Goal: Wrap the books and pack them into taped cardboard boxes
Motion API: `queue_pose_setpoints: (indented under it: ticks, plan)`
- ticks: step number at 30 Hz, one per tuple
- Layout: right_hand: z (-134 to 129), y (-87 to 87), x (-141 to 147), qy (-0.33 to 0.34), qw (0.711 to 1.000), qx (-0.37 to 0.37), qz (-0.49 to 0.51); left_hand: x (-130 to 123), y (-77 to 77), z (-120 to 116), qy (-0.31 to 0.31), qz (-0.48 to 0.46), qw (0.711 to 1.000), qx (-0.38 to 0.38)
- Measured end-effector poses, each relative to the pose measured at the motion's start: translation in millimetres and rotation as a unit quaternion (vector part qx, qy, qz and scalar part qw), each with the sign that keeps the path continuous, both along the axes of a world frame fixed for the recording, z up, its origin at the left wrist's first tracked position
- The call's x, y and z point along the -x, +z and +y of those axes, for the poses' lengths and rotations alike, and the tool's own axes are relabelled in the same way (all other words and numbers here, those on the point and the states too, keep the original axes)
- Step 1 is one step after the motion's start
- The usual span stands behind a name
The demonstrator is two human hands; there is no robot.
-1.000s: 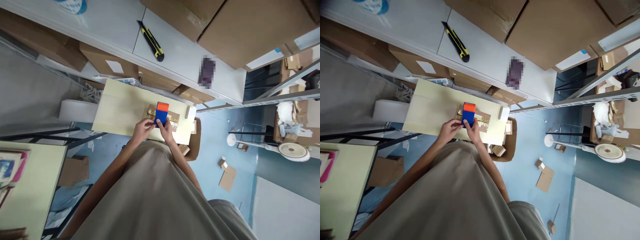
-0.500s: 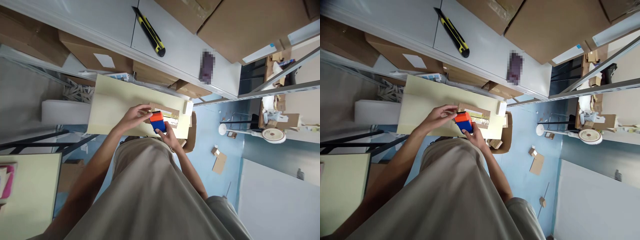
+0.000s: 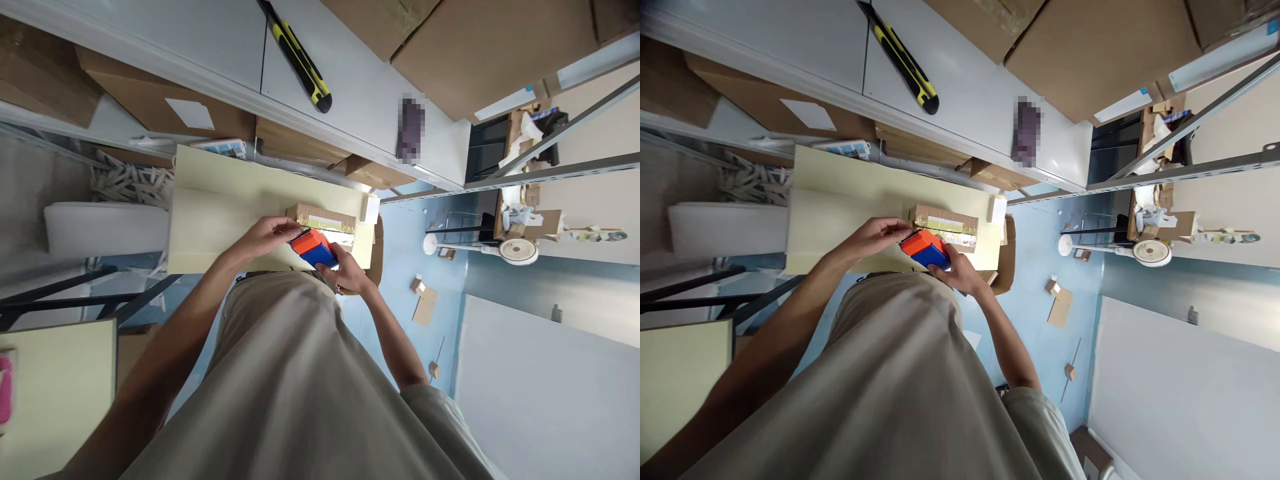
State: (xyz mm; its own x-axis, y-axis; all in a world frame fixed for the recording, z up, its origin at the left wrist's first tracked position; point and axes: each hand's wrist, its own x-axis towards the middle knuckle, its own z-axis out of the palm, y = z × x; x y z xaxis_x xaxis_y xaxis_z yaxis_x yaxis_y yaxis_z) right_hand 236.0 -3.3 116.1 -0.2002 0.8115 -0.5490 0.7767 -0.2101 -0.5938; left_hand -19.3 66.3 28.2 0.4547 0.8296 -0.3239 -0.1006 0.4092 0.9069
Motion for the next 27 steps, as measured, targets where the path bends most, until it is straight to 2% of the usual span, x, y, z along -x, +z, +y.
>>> queue_pose_setpoints:
  ticks: [6, 9, 11, 13, 16, 18, 20, 23, 27]
  plan:
    - [8.7, 8.6, 4.6, -0.009, 0.999, 0.048, 0.002, -14.6, -24.4, -10.0, 0.044, -0.021, 0.998, 0.042]
    - [13.3, 11.4, 2.3, -0.023, 0.996, 0.084, -0.009, -27.9, -33.9, -25.0, 0.09, -0.014, 0.995, 0.037]
    - [17.8, 17.4, -4.6, -0.008, 0.993, 0.114, -0.03, -35.5, -35.8, -36.8, 0.112, -0.002, 0.993, 0.035]
    - [24.3, 30.2, -15.5, 0.012, 0.988, 0.146, -0.054, -39.3, -35.1, -45.3, 0.125, 0.008, 0.991, 0.035]
    - [37.8, 61.0, -34.0, 0.026, 0.978, 0.192, -0.076, -38.0, -35.9, -46.1, 0.18, 0.027, 0.983, 0.032]
    - [48.4, 82.0, -43.3, 0.027, 0.974, 0.206, -0.093, -36.2, -41.2, -40.2, 0.213, 0.035, 0.976, 0.034]
    - [59.3, 95.5, -47.5, 0.031, 0.971, 0.208, -0.112, -36.7, -50.5, -32.9, 0.218, 0.028, 0.975, 0.043]
    - [76.5, 95.6, -44.6, 0.042, 0.973, 0.195, -0.115, -41.9, -67.8, -24.2, 0.238, 0.011, 0.969, 0.059]
    - [100.5, 73.0, -32.6, 0.065, 0.975, 0.177, -0.119, -47.9, -88.4, -17.7, 0.287, 0.002, 0.955, 0.082]
